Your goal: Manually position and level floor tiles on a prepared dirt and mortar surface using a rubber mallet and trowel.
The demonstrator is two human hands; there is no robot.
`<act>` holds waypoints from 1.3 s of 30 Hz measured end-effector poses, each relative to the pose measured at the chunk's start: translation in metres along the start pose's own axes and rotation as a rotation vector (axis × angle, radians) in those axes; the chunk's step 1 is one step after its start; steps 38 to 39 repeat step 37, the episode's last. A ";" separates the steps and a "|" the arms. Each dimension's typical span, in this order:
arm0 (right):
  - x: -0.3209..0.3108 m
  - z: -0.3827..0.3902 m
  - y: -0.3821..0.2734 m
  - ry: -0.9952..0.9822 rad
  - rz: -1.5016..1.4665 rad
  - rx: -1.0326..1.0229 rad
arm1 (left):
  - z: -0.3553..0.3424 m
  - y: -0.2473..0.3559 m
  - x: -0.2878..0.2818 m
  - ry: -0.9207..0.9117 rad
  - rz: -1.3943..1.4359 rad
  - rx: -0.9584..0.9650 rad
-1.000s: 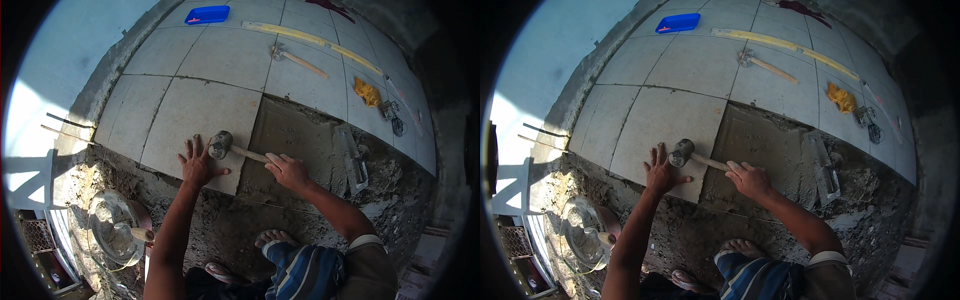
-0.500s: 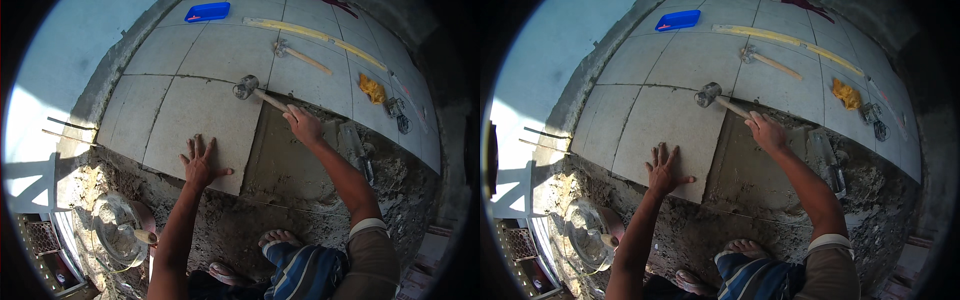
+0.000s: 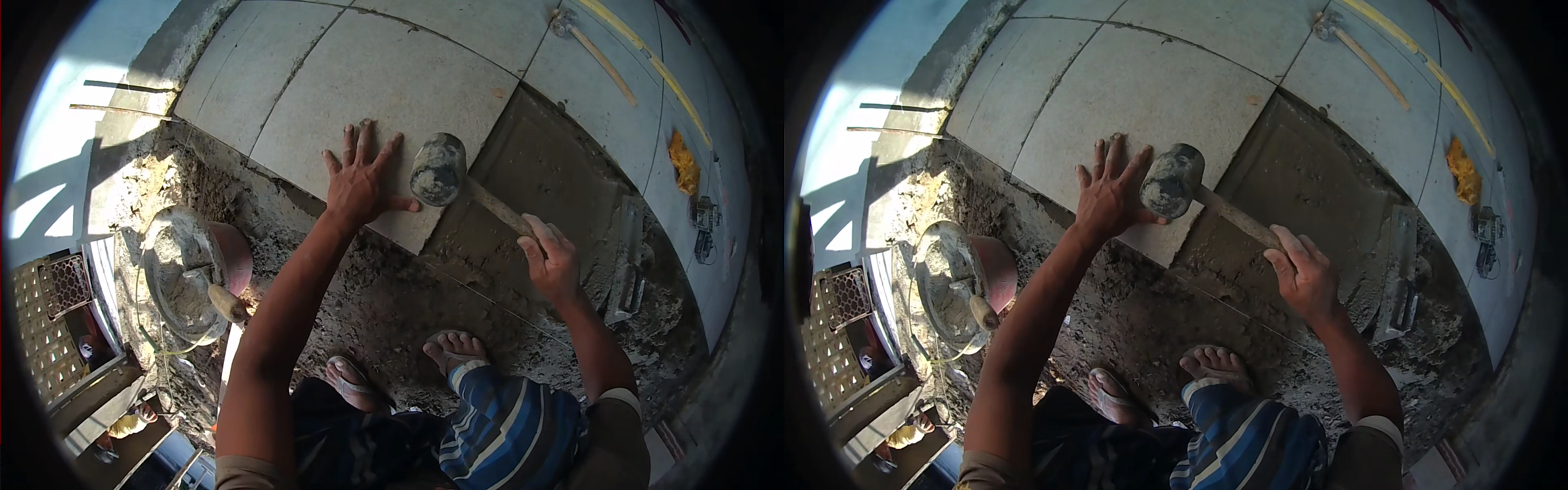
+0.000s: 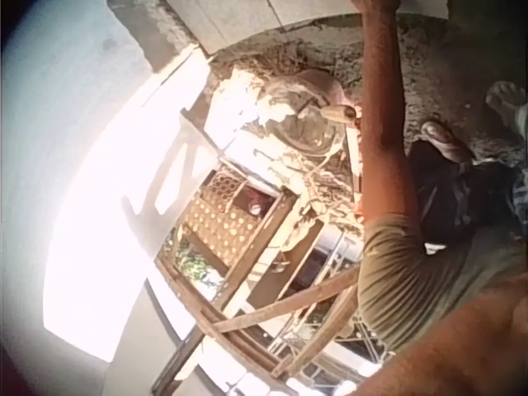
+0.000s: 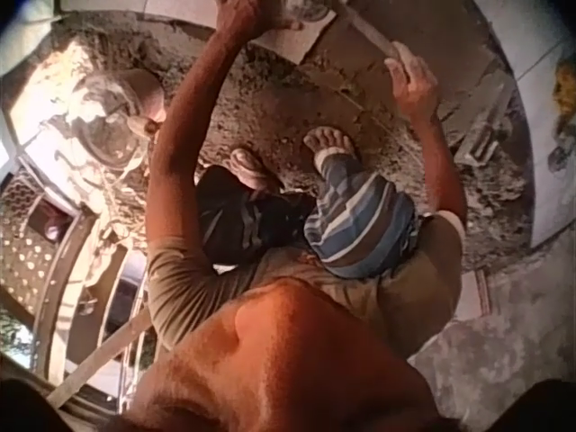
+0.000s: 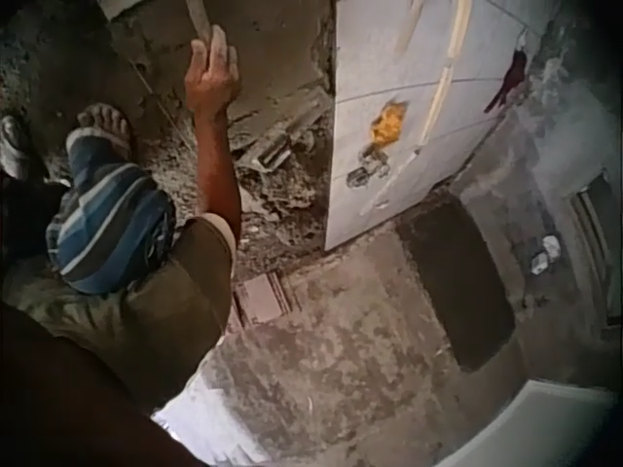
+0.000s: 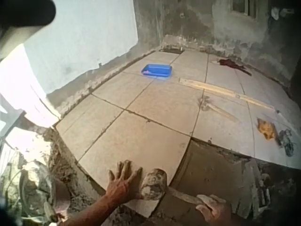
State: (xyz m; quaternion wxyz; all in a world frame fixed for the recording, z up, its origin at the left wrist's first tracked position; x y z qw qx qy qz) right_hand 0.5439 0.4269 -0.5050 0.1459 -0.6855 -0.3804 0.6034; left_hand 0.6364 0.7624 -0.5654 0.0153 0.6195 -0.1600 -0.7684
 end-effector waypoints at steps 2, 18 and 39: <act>0.011 0.006 0.006 -0.045 0.081 0.013 | -0.002 0.000 0.002 -0.001 -0.020 0.002; -0.026 -0.179 0.122 0.270 0.609 0.138 | 0.000 0.007 -0.006 -0.009 -0.024 0.036; -0.172 0.209 0.129 0.228 0.596 1.067 | 0.056 0.037 0.007 0.106 0.245 0.315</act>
Point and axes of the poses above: each hand's wrist, its own z-axis away from the middle knuckle, its own x-axis out of the palm, y = z × x, the point moved 4 cm from there along -z, towards the middle knuckle, and after that the axes turned 1 degree about -z, right-handed, at the moved point
